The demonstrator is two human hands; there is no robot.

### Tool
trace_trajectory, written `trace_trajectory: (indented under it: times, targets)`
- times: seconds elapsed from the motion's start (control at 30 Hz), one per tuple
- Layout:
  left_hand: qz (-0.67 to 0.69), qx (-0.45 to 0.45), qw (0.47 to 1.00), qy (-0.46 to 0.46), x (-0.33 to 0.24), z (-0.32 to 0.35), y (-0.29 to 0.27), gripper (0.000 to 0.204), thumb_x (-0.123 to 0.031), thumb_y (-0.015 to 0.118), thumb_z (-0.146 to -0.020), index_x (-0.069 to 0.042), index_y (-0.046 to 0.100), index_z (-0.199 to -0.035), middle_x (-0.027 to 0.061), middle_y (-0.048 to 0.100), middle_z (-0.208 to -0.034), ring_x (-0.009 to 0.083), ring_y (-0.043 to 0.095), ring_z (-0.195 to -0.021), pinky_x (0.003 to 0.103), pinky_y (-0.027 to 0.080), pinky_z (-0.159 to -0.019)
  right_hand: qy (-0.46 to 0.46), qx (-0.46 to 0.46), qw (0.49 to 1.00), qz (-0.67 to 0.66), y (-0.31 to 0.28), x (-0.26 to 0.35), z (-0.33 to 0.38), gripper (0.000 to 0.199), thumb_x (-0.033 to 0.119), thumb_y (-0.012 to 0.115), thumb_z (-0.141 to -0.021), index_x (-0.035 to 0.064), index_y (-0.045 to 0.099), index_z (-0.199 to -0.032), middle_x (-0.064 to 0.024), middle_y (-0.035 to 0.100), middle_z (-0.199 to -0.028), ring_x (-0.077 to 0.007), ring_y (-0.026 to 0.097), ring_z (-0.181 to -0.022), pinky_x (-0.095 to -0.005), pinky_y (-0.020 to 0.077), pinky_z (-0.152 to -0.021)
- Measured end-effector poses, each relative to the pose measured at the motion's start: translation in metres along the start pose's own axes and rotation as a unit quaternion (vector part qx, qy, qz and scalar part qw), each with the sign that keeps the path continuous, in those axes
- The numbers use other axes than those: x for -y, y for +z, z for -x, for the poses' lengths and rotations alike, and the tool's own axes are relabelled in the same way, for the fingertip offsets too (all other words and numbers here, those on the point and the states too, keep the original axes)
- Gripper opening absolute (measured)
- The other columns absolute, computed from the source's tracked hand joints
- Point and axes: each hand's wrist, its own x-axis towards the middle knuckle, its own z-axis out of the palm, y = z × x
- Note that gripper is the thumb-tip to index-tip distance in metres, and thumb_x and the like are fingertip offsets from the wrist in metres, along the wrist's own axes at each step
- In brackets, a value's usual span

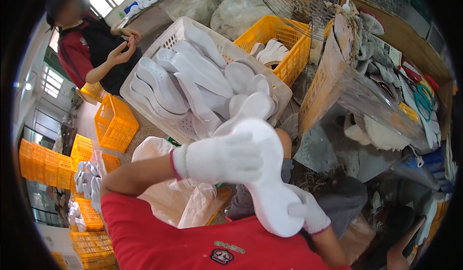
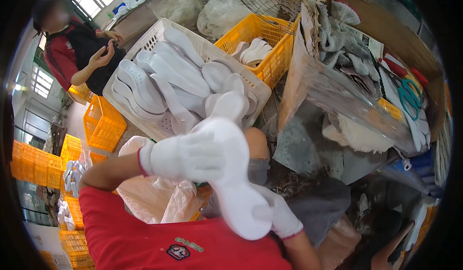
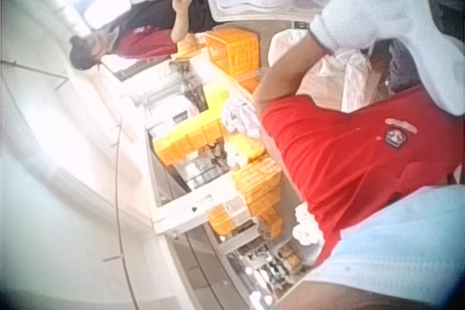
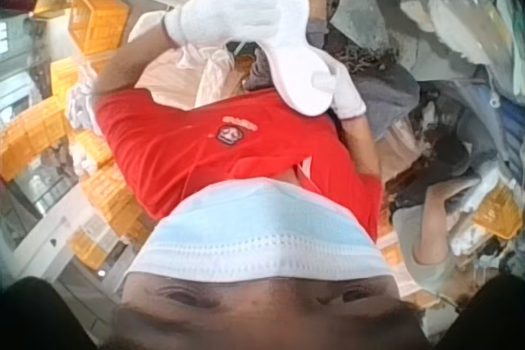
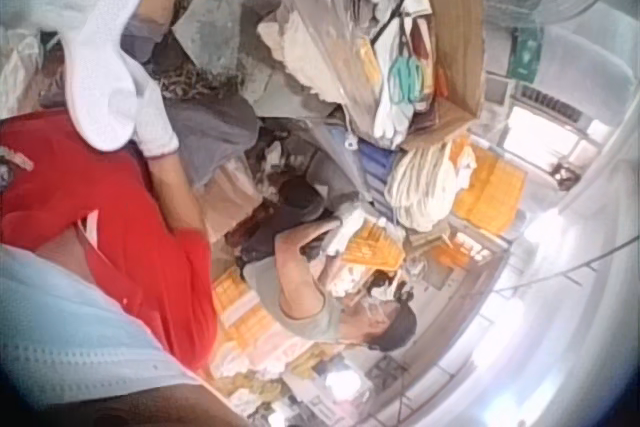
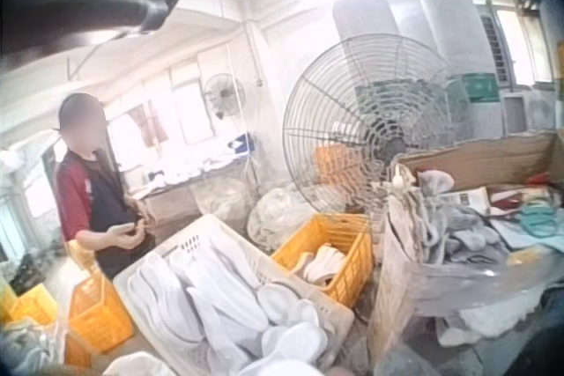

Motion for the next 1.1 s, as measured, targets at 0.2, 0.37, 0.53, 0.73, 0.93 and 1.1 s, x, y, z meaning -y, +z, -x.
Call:
trace_trajectory:
  times: [0.2, 0.37, 0.53, 0.73, 0.93, 1.1]
  targets:
    - [-0.130, 0.199, 0.889, -0.392, 0.281, -0.063, 0.049, 0.059, -0.017, 0.083, -0.081, -0.003, 0.068, -0.137, 0.0194, 0.075, -0.123, 0.0398, 0.073, -0.112, 0.047, 0.059, -0.096, -0.067, -0.201, 0.977, -0.010, -0.029, -0.019, 0.037, 0.088, 0.031, 0.083, -0.088, -0.0139, 0.051, -0.157, -0.0207, 0.067, -0.148, -0.0274, 0.068, -0.134, -0.0396, 0.0529, -0.115]
    - [-0.009, 0.199, 0.825, -0.529, 0.438, -0.060, 0.128, 0.063, -0.014, 0.084, -0.083, -0.004, 0.064, -0.143, 0.0225, 0.075, -0.133, 0.0403, 0.073, -0.120, 0.050, 0.058, -0.101, -0.120, -0.238, 0.962, -0.050, -0.049, -0.035, 0.065, 0.092, 0.037, 0.081, -0.085, -0.0143, 0.052, -0.156, -0.0220, 0.067, -0.148, -0.0307, 0.067, -0.136, -0.0412, 0.0514, -0.117]
    - [-0.019, -0.061, 0.866, -0.496, 0.335, -0.017, 0.094, 0.058, -0.025, 0.070, -0.095, -0.005, 0.060, -0.148, 0.0199, 0.072, -0.139, 0.0373, 0.067, -0.129, 0.048, 0.053, -0.109, -0.093, -0.392, 0.913, -0.067, -0.063, -0.041, 0.077, 0.075, 0.018, 0.076, -0.093, -0.0086, 0.052, -0.159, -0.0174, 0.065, -0.151, -0.0271, 0.065, -0.137, -0.0401, 0.0491, -0.119]
    - [0.611, -0.279, 0.616, -0.411, 0.058, -0.125, 0.138, 0.056, -0.038, 0.053, -0.109, -0.006, 0.055, -0.155, 0.0167, 0.068, -0.146, 0.0338, 0.060, -0.138, 0.045, 0.046, -0.119, -0.265, -0.327, 0.901, -0.107, -0.064, -0.045, 0.084, 0.086, 0.014, 0.077, -0.095, -0.0077, 0.038, -0.168, -0.0179, 0.058, -0.160, -0.0250, 0.059, -0.145, -0.0397, 0.0476, -0.121]
    - [0.956, -0.243, -0.069, -0.149, -0.035, -0.250, 0.258, 0.059, -0.049, 0.040, -0.121, -0.007, 0.052, -0.161, 0.0134, 0.065, -0.151, 0.0313, 0.056, -0.145, 0.043, 0.042, -0.126, -0.240, -0.384, 0.885, -0.110, -0.074, -0.015, 0.070, 0.088, 0.012, 0.080, -0.093, -0.0079, 0.040, -0.167, -0.0168, 0.061, -0.155, -0.0251, 0.063, -0.140, -0.0399, 0.0498, -0.119]
    - [0.962, -0.213, 0.057, -0.165, 0.008, -0.302, 0.283, 0.052, -0.044, 0.054, -0.117, -0.008, 0.057, -0.154, 0.0140, 0.067, -0.149, 0.0279, 0.068, -0.131, 0.041, 0.053, -0.114, -0.312, -0.387, 0.864, -0.074, -0.109, 0.039, 0.034, 0.064, 0.013, 0.080, -0.093, -0.0062, 0.059, -0.151, -0.0120, 0.072, -0.137, -0.0211, 0.071, -0.124, -0.0367, 0.0565, -0.108]
